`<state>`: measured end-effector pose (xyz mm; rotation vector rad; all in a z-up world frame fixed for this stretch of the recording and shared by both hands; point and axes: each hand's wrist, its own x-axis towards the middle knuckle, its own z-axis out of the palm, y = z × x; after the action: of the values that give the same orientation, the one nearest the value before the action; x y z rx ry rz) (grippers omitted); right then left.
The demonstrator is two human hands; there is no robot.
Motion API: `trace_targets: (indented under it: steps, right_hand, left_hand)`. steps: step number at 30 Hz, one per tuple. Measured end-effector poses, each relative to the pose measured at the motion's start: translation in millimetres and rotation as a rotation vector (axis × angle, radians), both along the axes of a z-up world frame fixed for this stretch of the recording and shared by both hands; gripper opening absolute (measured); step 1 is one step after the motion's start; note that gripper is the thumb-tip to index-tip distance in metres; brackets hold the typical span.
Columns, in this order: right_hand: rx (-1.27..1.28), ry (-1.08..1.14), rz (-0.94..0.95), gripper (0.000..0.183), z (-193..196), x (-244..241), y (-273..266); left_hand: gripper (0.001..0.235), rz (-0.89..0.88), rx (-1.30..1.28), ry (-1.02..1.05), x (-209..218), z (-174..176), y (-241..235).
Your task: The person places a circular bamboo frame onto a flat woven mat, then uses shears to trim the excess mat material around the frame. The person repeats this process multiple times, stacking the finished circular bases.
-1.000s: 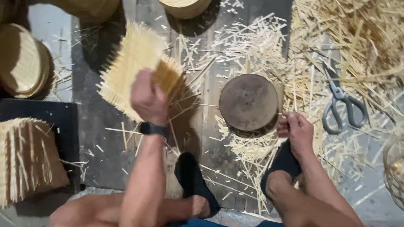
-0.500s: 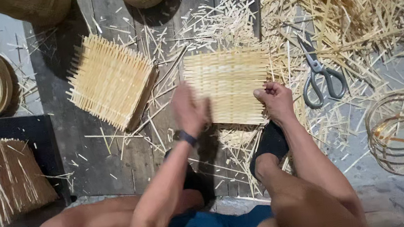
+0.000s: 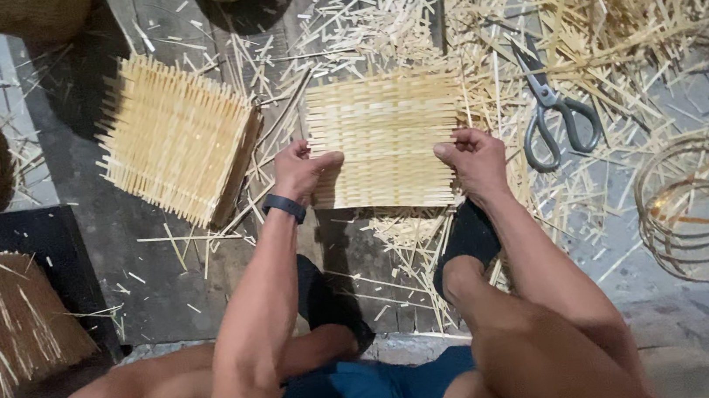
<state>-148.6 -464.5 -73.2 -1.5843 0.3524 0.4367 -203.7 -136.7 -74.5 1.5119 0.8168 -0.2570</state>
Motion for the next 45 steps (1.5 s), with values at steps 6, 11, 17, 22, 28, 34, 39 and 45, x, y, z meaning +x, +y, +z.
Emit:
trace_targets:
  steps: [6, 11, 17, 22, 28, 34, 39, 45]
  right_hand:
    - [0.003, -0.009, -0.012, 0.031, -4, -2, 2]
    - [-0.069, -0.052, 0.008, 0.034, 1, -2, 3]
    - [0.018, -0.074, -0.045, 0.035, 7, -7, 7]
    - [0.047, -0.163, -0.293, 0.030, -17, -16, -76]
    - [-1.036, -0.370, -0.468, 0.033, -19, -51, -259]
    - [-1.631, -0.196, -0.079, 0.033, -19, -100, -316]
    - [-1.302, -0.131, -0.083, 0.018, -14, -106, -320]
    - [-1.404, -0.618, -0.057, 0.015, 50, -107, -296]
  left_hand:
    - [0.034, 0.042, -0.063, -0.022, -1, 3, -2]
    - [0.037, 0.062, -0.056, 0.038, -1, 12, -2]
    - [0.048, 0.024, -0.025, 0.054, -1, 4, 0]
    - [0.089, -0.010, 0.099, 0.177, -1, 11, 10]
    - [0.040, 0.017, 0.316, -0.430, -21, 110, -55]
    - [0.026, -1.052, 0.206, -0.396, -53, 199, -172]
    - [0.032, -1.178, 0.314, -0.451, -57, 206, -194]
    - [0.040, -1.197, 0.343, -0.621, -63, 238, -192]
